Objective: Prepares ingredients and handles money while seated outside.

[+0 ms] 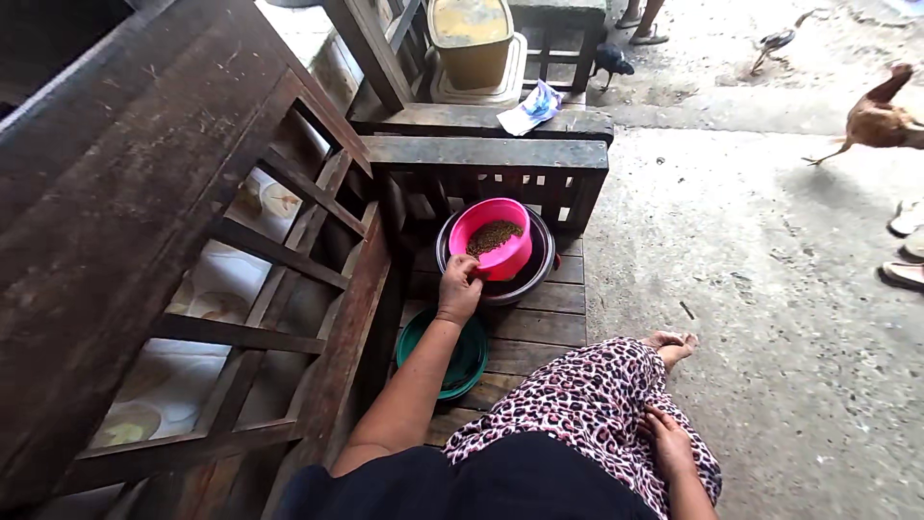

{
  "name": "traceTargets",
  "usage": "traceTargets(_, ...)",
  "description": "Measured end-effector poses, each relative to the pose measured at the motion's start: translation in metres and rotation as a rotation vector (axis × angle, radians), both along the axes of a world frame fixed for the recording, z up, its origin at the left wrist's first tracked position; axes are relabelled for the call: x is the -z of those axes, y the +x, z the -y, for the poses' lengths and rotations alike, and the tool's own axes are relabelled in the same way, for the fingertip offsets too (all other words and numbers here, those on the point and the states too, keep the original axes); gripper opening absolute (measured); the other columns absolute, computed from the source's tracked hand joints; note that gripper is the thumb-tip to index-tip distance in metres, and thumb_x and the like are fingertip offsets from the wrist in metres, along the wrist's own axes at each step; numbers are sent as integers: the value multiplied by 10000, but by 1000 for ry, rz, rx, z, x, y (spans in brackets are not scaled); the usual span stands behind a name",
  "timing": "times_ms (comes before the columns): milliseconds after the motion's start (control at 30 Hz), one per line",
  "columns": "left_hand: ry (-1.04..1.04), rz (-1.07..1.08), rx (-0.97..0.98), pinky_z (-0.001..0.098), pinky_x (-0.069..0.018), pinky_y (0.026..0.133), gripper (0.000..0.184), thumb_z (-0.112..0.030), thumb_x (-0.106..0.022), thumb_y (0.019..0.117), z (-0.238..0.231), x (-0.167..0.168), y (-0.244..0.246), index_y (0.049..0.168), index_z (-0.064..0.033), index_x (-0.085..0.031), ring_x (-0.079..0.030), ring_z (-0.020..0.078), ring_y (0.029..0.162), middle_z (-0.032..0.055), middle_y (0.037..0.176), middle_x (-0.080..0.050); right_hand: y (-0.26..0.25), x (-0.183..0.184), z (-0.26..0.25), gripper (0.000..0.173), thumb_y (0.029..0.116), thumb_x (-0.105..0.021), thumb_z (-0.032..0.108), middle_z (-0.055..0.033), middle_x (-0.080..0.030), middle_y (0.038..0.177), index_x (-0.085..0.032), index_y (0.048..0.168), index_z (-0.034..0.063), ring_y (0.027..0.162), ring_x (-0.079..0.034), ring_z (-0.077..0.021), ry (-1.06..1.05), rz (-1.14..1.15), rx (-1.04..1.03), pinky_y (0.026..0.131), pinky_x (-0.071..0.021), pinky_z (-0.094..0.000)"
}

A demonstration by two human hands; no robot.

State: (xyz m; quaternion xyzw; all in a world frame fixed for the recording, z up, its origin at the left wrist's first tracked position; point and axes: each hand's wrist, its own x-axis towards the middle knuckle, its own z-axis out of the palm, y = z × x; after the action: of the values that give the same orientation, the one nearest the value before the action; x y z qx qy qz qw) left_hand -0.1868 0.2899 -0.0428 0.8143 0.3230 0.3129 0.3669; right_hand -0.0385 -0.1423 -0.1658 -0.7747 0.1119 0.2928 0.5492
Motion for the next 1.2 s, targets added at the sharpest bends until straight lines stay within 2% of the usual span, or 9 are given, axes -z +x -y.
traceTargets(67, 22, 78, -56, 456, -540, 958, 193, -90, -743, 916, -8, -14, -6, 1033, 58, -700, -671, 297, 1033, 221, 1087, -682, -1, 0, 4, 251, 1065, -469, 34, -109, -706, 991, -607, 1249, -66, 750, -684, -79, 16, -2, 9, 700, -580, -245)
traceTargets(133, 96, 81, -58, 438, -551, 919, 194, -121, -749, 921, -14, -33, -14, 1017, 42, -705, -682, 261, 969, 190, 1023, -696, -2, 0, 4, 252, 1068, -466, 40, -99, -710, 983, -608, 1249, -63, 754, -685, -73, 22, -8, 16, 702, -579, -241)
traceTargets(200, 200, 26, 9, 455, -553, 864, 137, -80, -754, 892, -15, -46, -23, 971, 25, -713, -673, 265, 920, 170, 974, -683, -1, 1, 3, 248, 1066, -467, 36, -100, -703, 978, -601, 1248, -67, 752, -676, -74, 25, -14, 26, 704, -572, -241)
traceTargets(333, 241, -43, 237, 450, -590, 840, 124, -20, -750, 823, 10, -54, -34, 946, -7, -734, -690, 238, 925, 140, 1017, -696, 2, 2, 1, 246, 1066, -481, 44, -100, -695, 966, -604, 1249, -65, 747, -670, -73, 25, -25, 20, 702, -570, -239)
traceTargets(467, 105, 33, 486, 365, -585, 884, 125, -119, -731, 894, 74, -36, -34, 962, -17, -753, -695, 190, 952, 133, 1023, -712, 1, 0, 3, 251, 1063, -474, 38, -94, -693, 974, -594, 1254, -72, 747, -668, -60, 30, -15, 4, 699, -567, -227)
traceTargets(600, -38, 37, 662, 353, -571, 893, 144, -104, -709, 927, 120, 4, -21, 968, 32, -735, -686, 232, 953, 187, 1015, -694, -2, -2, 6, 246, 1060, -478, 34, -106, -694, 995, -599, 1244, -76, 759, -669, -66, 28, 7, -7, 706, -566, -232)
traceTargets(767, -3, -150, 568, 459, -552, 930, 163, -54, -645, 912, 120, 43, -11, 999, 49, -737, -688, 335, 994, 224, 1035, -696, -6, -4, 9, 257, 1061, -473, 45, -113, -694, 1022, -598, 1250, -76, 776, -674, -68, 21, 25, -25, 724, -569, -234)
traceTargets(967, 91, -249, 512, 491, -525, 987, 184, 16, -618, 890, 93, 50, -14, 1023, 52, -738, -671, 383, 1080, 243, 1089, -695, -4, 0, 9, 263, 1065, -463, 35, -112, -697, 999, -592, 1260, -84, 775, -682, -81, 42, 32, -13, 722, -576, -246)
traceTargets(1200, 42, -326, 480, 484, -500, 1023, 177, 22, -600, 901, 86, 54, -15, 1010, 64, -734, -652, 383, 1122, 243, 1120, -691, -3, 2, 8, 248, 1060, -468, 19, -104, -704, 983, -596, 1246, -83, 760, -680, -68, 28, 17, -23, 711, -574, -234)
